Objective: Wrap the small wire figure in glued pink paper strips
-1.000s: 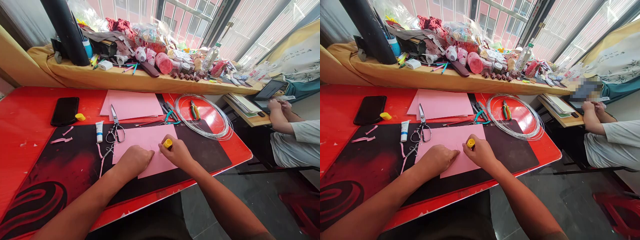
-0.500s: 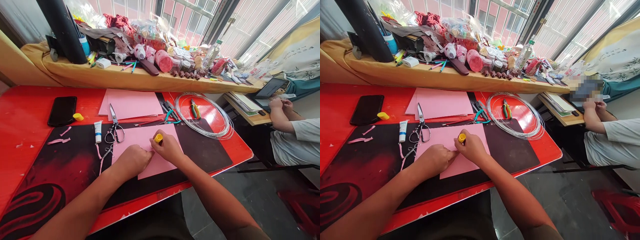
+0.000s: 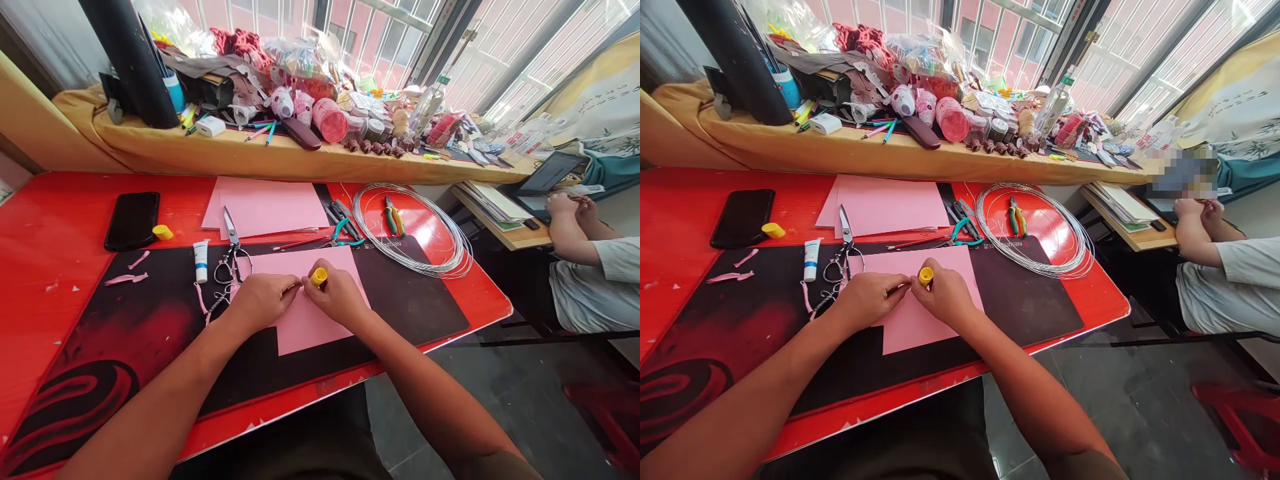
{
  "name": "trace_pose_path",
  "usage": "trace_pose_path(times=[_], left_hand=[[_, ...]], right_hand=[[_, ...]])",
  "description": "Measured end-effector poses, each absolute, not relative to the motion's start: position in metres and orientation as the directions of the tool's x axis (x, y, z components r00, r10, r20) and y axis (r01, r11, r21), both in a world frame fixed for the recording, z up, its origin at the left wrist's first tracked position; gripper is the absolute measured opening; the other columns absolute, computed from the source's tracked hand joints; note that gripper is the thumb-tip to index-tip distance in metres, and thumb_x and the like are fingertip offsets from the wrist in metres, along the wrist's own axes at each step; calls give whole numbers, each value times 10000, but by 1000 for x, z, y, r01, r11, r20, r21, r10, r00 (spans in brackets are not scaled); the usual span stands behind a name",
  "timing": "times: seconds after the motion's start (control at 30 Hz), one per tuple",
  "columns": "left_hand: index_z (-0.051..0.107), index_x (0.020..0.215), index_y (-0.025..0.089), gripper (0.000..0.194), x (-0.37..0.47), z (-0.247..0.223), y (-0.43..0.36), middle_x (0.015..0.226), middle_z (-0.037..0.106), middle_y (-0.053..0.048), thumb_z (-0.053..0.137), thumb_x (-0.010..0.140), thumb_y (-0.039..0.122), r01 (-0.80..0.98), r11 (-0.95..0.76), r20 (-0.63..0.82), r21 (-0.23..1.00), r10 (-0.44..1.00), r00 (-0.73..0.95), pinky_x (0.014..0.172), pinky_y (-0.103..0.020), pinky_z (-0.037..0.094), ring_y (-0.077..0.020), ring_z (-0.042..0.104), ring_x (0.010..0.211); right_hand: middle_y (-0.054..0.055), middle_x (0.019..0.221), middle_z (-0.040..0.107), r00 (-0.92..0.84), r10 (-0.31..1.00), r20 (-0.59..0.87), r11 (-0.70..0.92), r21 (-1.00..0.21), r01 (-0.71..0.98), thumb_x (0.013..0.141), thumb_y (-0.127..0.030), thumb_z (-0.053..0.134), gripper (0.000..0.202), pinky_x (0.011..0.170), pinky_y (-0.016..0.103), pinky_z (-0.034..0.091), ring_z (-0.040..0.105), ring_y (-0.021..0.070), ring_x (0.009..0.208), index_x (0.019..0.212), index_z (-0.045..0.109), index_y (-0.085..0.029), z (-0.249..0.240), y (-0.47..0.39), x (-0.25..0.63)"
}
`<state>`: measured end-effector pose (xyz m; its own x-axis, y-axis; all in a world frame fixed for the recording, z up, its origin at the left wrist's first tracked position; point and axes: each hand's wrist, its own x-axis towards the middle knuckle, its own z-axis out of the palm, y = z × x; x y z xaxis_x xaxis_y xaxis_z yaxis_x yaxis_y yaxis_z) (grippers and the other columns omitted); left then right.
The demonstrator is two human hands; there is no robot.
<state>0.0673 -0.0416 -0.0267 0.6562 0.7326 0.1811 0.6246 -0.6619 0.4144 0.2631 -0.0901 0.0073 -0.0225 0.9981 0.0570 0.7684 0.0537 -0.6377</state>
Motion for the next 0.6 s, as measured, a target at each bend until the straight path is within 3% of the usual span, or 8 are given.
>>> trace_pose_path(times=[0.4,0.6], left_hand=[[780,929,232,343,71,-26,-40,868,819,-55,471,1035,339,654,-674,118,344,722,682,648,-316,436,-240,750,793],[785,903,218,386,75,-21,-41,850,815,-83,447,1044,340,675,-705,85,219,703,706,624,-332,443,-262,744,751]], right_hand=[[-43,627,563,-14,999,47,41,-665,746,950,-397,612,201,564,283,279,507,183,542,855,491,-268,6,-92,263],[-44,620,557,-28,999,38,47,-657,753,948,-391,608,189,562,282,268,503,185,537,855,498,-269,8,-93,264]])
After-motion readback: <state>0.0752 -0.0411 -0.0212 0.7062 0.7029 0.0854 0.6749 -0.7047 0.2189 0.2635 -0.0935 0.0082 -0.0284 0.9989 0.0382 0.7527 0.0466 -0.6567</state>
